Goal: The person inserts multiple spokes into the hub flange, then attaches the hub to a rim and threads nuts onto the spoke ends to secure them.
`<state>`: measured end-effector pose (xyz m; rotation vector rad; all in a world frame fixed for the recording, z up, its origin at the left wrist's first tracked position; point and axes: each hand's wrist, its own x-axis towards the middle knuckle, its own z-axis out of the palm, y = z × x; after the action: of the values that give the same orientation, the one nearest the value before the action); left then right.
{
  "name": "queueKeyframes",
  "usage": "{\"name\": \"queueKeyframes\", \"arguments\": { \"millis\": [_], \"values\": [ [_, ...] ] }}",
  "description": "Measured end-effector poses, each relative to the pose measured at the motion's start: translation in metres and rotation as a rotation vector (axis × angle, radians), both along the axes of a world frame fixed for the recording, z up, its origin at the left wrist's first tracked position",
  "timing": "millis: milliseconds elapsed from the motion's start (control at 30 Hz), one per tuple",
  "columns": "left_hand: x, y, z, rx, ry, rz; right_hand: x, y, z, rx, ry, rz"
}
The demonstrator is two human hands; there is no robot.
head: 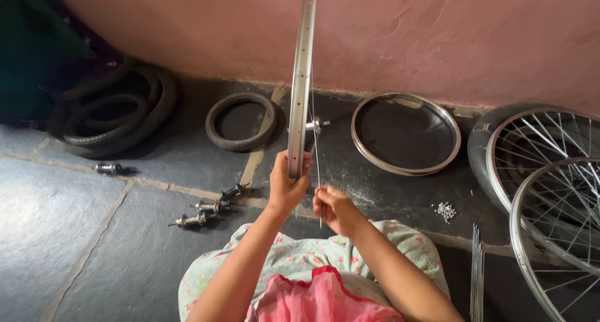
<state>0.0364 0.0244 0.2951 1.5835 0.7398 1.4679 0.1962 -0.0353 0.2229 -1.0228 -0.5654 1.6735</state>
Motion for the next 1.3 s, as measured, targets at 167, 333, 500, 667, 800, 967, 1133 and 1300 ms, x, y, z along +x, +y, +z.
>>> {"name": "queueKeyframes", "arguments": {
  "millis": [167,333,500,667,800,967,1133,1300],
  "values": [
    [0.0,-0.02,0.07,-0.113,-0.042,-0.175,0.006,-0.038,0.033,0.078,0.325,0.193],
    [0.002,-0.039,0.115,-0.345,-0.249,-0.41,0.014,-0.059,0.054,0.215,0.611,0.313],
    [-0.01,-0.061,0.115,-0.309,-0.227,-0.386,0.008,-0.052,0.062,0.147,0.812,0.202],
    [-0.041,-0.095,0.091,-0.011,0.073,-0.105,-0.003,-0.032,0.062,0.14,0.927,0.224],
    [-0.049,-0.11,0.079,-0.122,0.185,0.033,-0.027,-0.02,0.068,0.234,0.823,0.195],
    [-0.055,-0.11,0.081,0.126,0.226,0.119,-0.057,-0.011,0.091,0.269,0.589,0.16],
    [-0.056,-0.11,0.083,0.151,0.203,0.156,-0.061,-0.012,0.096,0.221,0.631,0.1],
    [-0.058,-0.11,0.082,0.17,0.211,0.183,-0.058,-0.009,0.084,0.279,0.605,0.142]
  ]
}}
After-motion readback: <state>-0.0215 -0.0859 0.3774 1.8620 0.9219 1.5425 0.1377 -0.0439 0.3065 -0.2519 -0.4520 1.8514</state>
